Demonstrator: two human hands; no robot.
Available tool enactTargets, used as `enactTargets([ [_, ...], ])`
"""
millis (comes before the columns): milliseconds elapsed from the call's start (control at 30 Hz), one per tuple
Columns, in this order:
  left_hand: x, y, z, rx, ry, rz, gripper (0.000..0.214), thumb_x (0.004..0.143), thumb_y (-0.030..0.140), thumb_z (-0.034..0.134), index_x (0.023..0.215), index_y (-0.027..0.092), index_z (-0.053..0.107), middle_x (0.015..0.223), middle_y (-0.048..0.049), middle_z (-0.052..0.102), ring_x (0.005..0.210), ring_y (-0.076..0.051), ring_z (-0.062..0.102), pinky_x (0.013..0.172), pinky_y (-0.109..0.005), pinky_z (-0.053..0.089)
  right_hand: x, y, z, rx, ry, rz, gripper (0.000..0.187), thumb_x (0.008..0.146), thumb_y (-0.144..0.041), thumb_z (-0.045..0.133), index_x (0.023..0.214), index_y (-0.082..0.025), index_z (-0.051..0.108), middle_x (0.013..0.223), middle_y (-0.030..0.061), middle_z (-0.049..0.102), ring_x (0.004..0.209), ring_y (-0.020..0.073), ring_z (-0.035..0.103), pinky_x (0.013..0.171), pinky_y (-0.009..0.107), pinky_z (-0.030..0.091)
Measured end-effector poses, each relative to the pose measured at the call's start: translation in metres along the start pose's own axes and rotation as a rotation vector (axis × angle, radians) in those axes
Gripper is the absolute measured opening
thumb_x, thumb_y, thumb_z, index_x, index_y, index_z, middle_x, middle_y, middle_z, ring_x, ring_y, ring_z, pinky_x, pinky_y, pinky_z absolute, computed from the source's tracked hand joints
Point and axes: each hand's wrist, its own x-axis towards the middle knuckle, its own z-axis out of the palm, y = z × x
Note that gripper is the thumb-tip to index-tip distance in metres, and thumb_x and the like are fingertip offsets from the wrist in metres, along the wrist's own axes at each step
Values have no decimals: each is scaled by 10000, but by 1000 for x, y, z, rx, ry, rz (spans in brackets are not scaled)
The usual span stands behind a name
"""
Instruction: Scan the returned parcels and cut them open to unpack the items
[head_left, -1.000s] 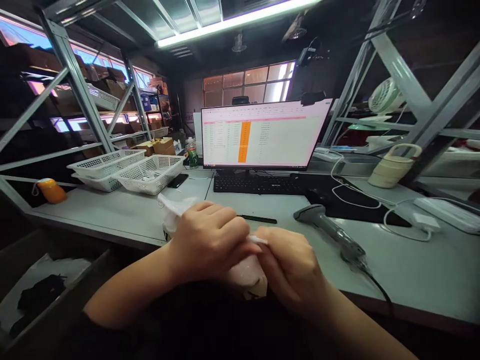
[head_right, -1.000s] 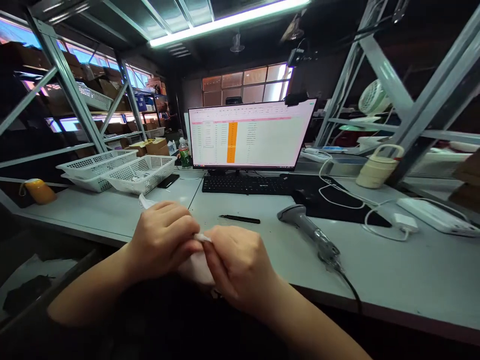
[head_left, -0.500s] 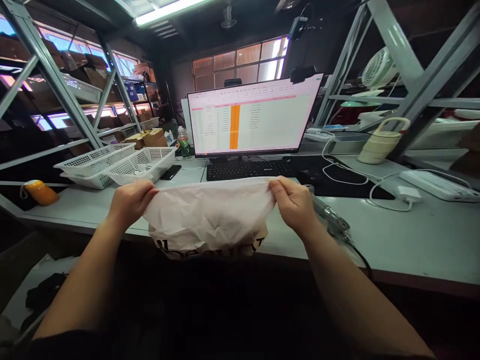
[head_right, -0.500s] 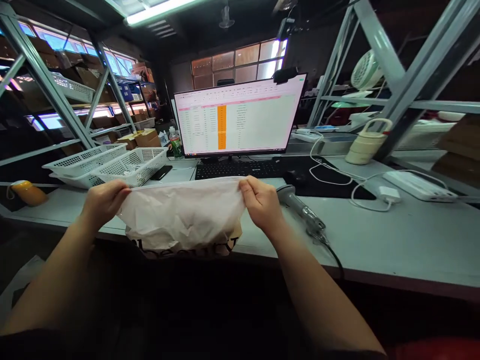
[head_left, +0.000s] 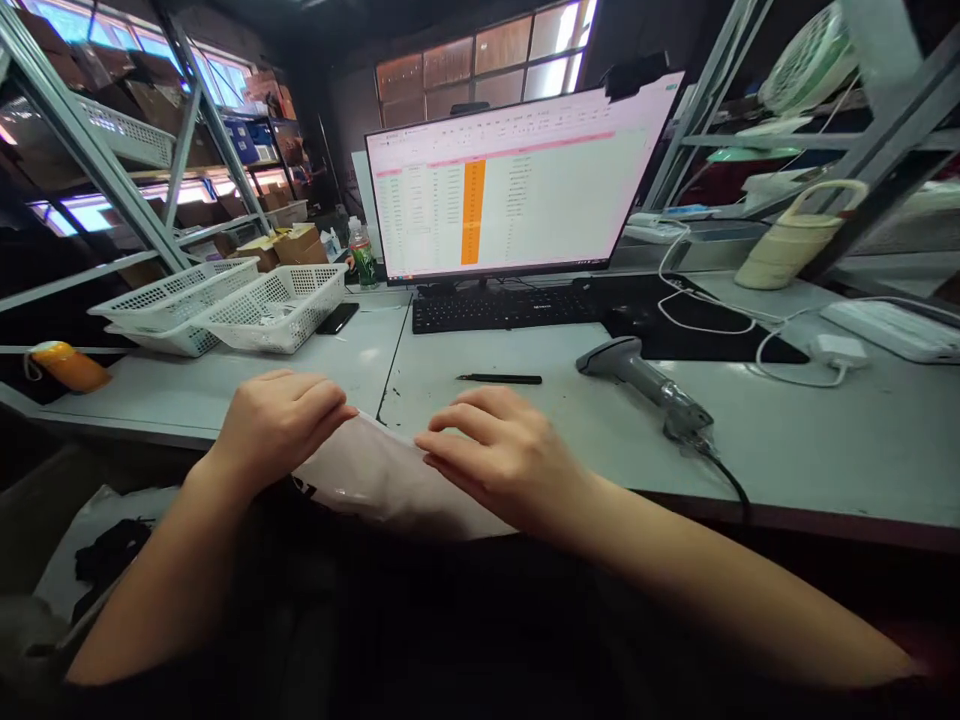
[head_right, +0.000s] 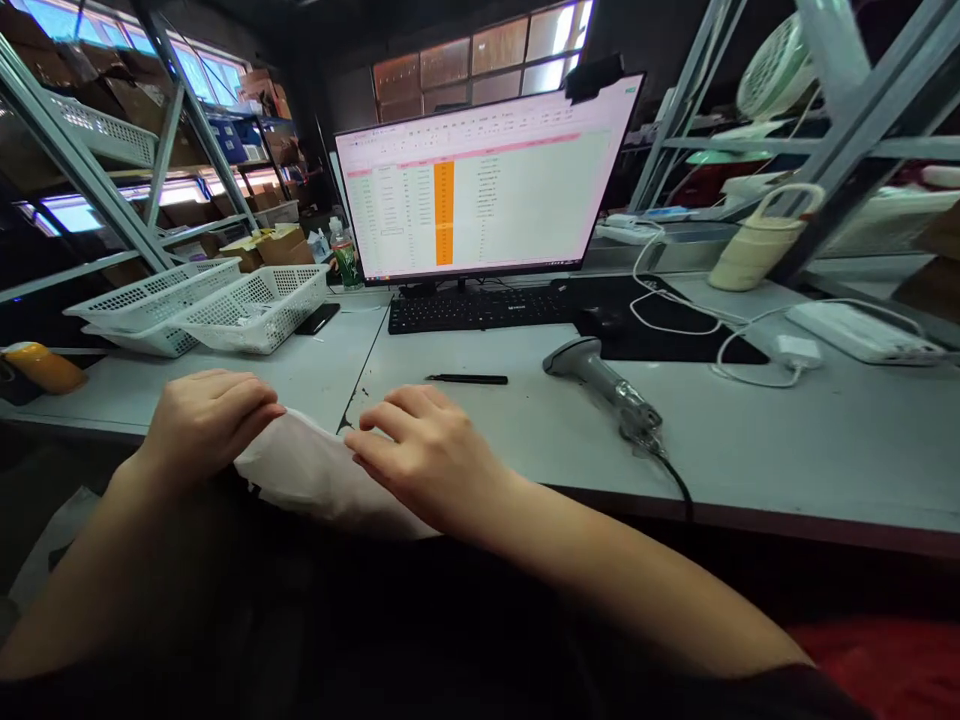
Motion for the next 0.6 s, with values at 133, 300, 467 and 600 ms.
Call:
enactTargets([
  [133, -11, 22, 1, 59, -176, -8, 381, 1035, 401, 421, 741, 185, 530, 647, -4, 574, 573, -155, 510, 561, -321, 270, -32, -18, 22, -43, -13, -21, 156, 928, -123, 587, 990, -169, 723, 793, 28, 657, 724, 172, 497, 665, 317, 376],
  [300, -12, 48, 5, 27, -299, 30, 390, 1034, 410, 417, 726, 188, 504, 603, 5, 516, 520, -155, 455, 525, -330, 219, -59, -35, 54, 83, -216, 186, 168, 955, -258, 590, 1036, -154, 695, 797, 30, 622, 701, 158, 504, 626, 300, 344],
  [467, -30, 54, 8, -154, -384, 79, 365, 1038, 347, 411, 731, 185, 525, 657, -3, 532, 592, -153, 481, 586, -317, 308, -72, -28, 47, 52, -405, 297, 152, 877, -107, 607, 738, -165, 627, 772, 34, 624, 704, 165, 499, 652, 313, 312],
  [600, -77, 43, 17, -436, -664, -105, 323, 1030, 317, 422, 773, 192, 572, 745, -9, 584, 701, -155, 547, 652, -289, 386, -94, -24, 24, 74, -484, 300, 230, 873, -56, 554, 676, -174, 568, 642, 28, 581, 643, 169, 487, 659, 325, 293],
])
